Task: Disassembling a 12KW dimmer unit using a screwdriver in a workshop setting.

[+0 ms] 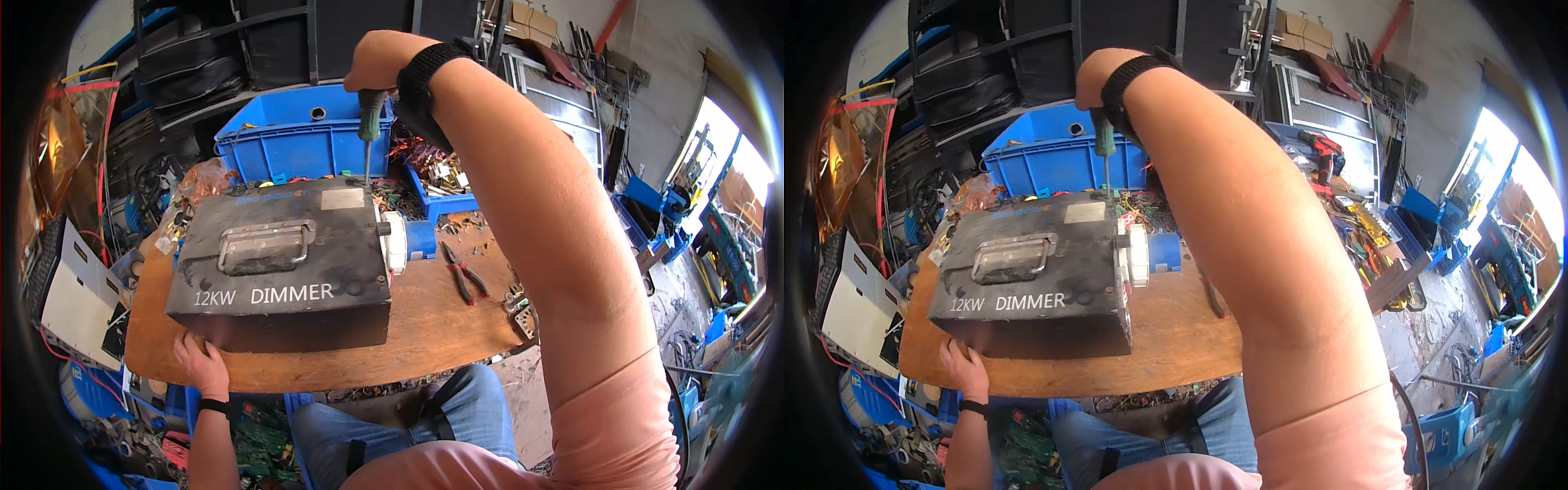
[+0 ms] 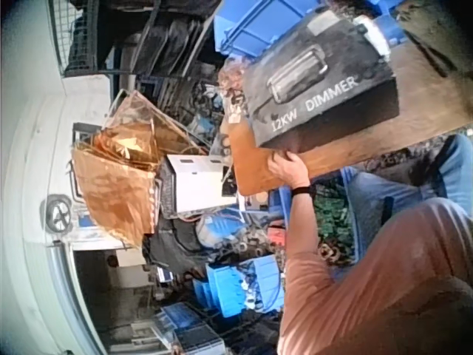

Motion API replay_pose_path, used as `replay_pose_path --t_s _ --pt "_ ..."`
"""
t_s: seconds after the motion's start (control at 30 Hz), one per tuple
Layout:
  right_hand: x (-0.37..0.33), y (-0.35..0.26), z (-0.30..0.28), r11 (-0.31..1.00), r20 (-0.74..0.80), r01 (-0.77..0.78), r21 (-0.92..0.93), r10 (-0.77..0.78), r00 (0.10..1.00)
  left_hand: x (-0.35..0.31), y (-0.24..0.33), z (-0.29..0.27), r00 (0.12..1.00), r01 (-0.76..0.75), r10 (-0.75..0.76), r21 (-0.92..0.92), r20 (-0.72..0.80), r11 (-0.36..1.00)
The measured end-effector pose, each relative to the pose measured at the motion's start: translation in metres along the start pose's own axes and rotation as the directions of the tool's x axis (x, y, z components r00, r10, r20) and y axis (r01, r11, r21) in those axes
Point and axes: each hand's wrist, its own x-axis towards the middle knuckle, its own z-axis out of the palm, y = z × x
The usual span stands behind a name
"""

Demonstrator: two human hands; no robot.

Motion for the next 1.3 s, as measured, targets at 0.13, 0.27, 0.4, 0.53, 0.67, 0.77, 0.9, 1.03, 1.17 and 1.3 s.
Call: replay_pose_path --t_s 0.13,0.27,0.4,0.53,0.67,0.77,0.9,1.03,1.17,1.3 --pt "-0.002 0.002 0.008 0.991 -0.099 0.13 0.029 -0.126 0.987 -0.004 -0.004 -0.007 0.999 -0.014 0.015 0.034 -0.041 0.999" --pt "-0.009 0.012 0.005 0.988 0.006 0.102 0.12 -0.103 0.995 -0.004 0.002 -0.006 1.0 -0.013 0.014 0.031 -0.008 0.999" --pt "-0.011 0.02 -0.003 0.964 0.022 0.149 0.222 -0.157 0.987 -0.003 0.001 -0.007 0.999 0.015 -0.019 0.092 0.038 0.996" --pt "-0.017 0.015 -0.021 0.991 0.221 0.126 0.034 -0.13 0.967 -0.001 0.008 -0.003 0.999 0.022 -0.026 0.116 0.033 0.993" --pt "-0.019 -0.003 -0.016 0.996 0.133 0.066 0.067 -0.075 0.988 -0.002 -0.001 -0.007 1.0 0.022 -0.023 0.074 0.008 0.997" --pt "-0.015 -0.003 -0.014 0.993 0.136 0.108 -0.038 -0.102 0.985 -0.001 0.003 -0.005 1.0 0.015 -0.015 0.051 0.005 0.999" --pt "-0.007 0.007 -0.019 0.97 0.237 0.223 0.093 -0.239 0.942 -0.001 0.007 -0.002 1.0 0.023 -0.023 0.061 0.002 0.998" --pt "-0.018 -0.011 -0.028 0.984 0.332 0.176 0.017 -0.171 0.928 -0.002 0.002 -0.004 0.999 0.036 -0.035 0.075 -0.013 0.997" --pt "-0.015 -0.01 -0.009 0.987 -0.028 0.15 0.049 -0.149 0.988 -0.002 0.005 -0.005 0.999 0.049 -0.049 0.079 -0.009 0.996" --pt "-0.018 0.011 -0.02 0.962 0.07 0.267 0.05 -0.27 0.96 0.001 0.017 -0.003 0.999 0.034 -0.033 0.056 -0.006 0.998"
